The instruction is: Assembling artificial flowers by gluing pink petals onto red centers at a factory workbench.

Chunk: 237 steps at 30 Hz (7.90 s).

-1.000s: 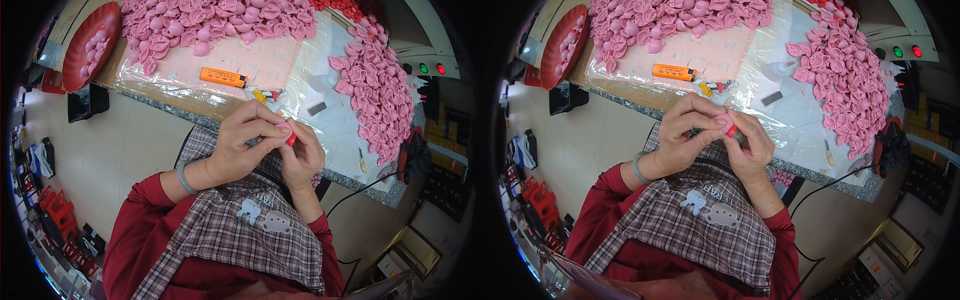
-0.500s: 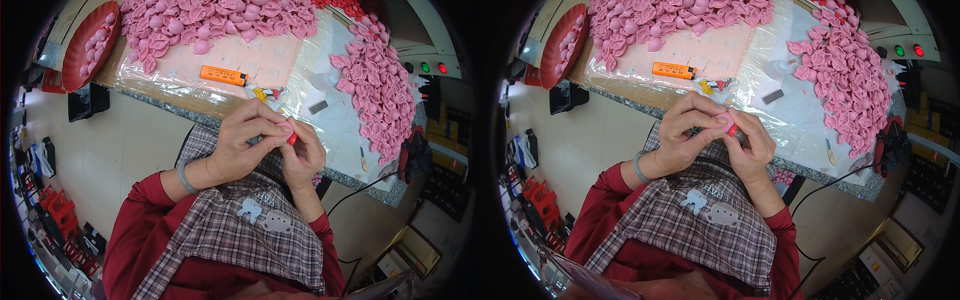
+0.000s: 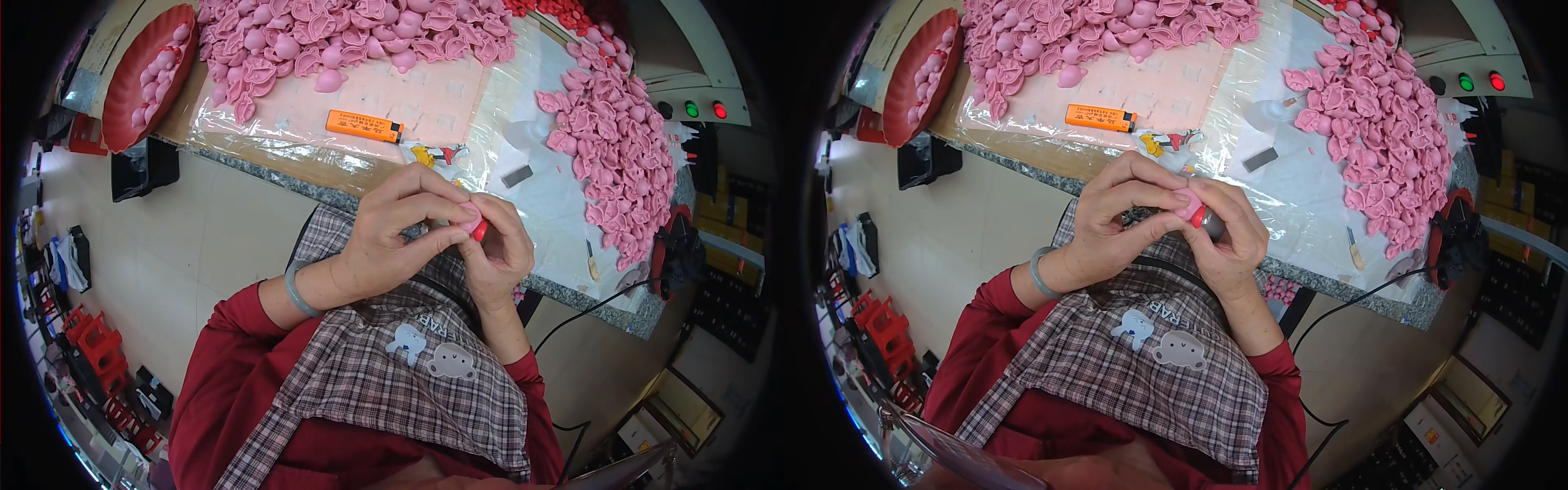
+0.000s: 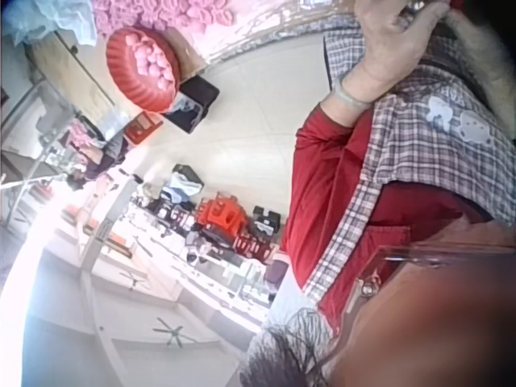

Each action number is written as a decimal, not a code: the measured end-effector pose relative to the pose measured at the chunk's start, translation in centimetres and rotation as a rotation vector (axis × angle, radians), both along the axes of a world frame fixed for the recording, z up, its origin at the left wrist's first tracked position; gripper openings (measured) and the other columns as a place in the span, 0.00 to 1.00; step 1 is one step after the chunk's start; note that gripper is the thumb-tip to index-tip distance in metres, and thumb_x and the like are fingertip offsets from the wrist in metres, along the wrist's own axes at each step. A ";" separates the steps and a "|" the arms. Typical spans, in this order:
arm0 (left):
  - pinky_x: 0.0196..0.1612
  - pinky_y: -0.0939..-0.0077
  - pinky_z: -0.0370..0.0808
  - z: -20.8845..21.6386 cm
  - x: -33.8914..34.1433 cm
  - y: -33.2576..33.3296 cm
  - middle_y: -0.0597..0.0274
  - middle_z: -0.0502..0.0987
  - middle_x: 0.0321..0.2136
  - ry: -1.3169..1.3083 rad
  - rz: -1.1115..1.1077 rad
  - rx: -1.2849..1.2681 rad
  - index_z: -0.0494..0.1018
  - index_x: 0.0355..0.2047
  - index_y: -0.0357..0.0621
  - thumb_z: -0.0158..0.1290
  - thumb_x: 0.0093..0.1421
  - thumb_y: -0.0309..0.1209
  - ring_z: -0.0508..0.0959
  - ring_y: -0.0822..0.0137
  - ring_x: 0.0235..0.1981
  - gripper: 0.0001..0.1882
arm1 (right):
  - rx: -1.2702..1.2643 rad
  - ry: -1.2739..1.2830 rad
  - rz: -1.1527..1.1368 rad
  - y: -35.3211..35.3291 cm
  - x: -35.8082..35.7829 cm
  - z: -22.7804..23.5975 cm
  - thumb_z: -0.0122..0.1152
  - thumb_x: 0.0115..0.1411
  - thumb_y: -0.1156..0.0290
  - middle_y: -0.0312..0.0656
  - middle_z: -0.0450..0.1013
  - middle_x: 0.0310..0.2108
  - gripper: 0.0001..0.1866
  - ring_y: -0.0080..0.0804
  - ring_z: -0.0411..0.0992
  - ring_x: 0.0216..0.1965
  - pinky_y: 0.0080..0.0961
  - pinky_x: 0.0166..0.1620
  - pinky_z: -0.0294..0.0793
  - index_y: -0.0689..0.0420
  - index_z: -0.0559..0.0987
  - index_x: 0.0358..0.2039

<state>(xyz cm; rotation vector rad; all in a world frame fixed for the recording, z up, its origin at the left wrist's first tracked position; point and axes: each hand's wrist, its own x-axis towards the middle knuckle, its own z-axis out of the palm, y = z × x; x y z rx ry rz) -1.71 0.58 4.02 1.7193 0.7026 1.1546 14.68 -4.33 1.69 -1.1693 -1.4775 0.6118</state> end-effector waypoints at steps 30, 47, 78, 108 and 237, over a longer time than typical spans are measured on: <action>0.46 0.77 0.75 -1.6 0.8 -0.5 0.58 0.72 0.44 -0.550 -0.270 -0.555 0.72 0.43 0.37 0.57 0.55 0.18 0.74 0.70 0.44 0.15 | 0.032 -0.107 -0.042 -0.5 0.0 2.0 0.69 0.49 0.75 0.45 0.68 0.42 0.21 0.35 0.69 0.43 0.26 0.45 0.70 0.61 0.78 0.45; 0.42 0.79 0.73 -1.7 0.1 -0.5 0.56 0.75 0.39 -0.202 -0.183 -0.213 0.76 0.39 0.39 0.62 0.51 0.20 0.75 0.69 0.40 0.14 | 0.179 -0.167 -0.010 -1.0 0.5 0.7 0.67 0.48 0.80 0.44 0.70 0.36 0.16 0.36 0.72 0.35 0.24 0.35 0.71 0.60 0.79 0.40; 0.42 0.76 0.76 -0.7 -0.1 -0.2 0.57 0.79 0.37 0.029 -0.012 -0.043 0.79 0.35 0.39 0.61 0.51 0.21 0.79 0.66 0.38 0.09 | 0.201 -0.292 -0.066 -0.5 0.1 0.5 0.67 0.49 0.82 0.49 0.74 0.37 0.17 0.41 0.76 0.38 0.28 0.41 0.77 0.62 0.78 0.42; 0.37 0.75 0.77 -1.0 0.0 0.1 0.56 0.77 0.37 0.099 0.022 -0.098 0.76 0.36 0.38 0.60 0.51 0.21 0.79 0.65 0.36 0.11 | 0.101 -0.323 -0.118 -0.1 -0.6 0.3 0.67 0.48 0.83 0.48 0.75 0.37 0.19 0.37 0.76 0.36 0.25 0.38 0.77 0.62 0.78 0.42; 0.40 0.73 0.77 -0.3 -0.3 9.4 0.58 0.78 0.36 0.205 -0.057 0.001 0.78 0.39 0.41 0.56 0.55 0.21 0.79 0.62 0.38 0.11 | 0.036 -1.101 -0.100 44.9 9.0 4.9 0.57 0.58 0.48 0.52 0.55 0.63 0.33 0.51 0.52 0.65 0.41 0.64 0.54 0.51 0.65 0.59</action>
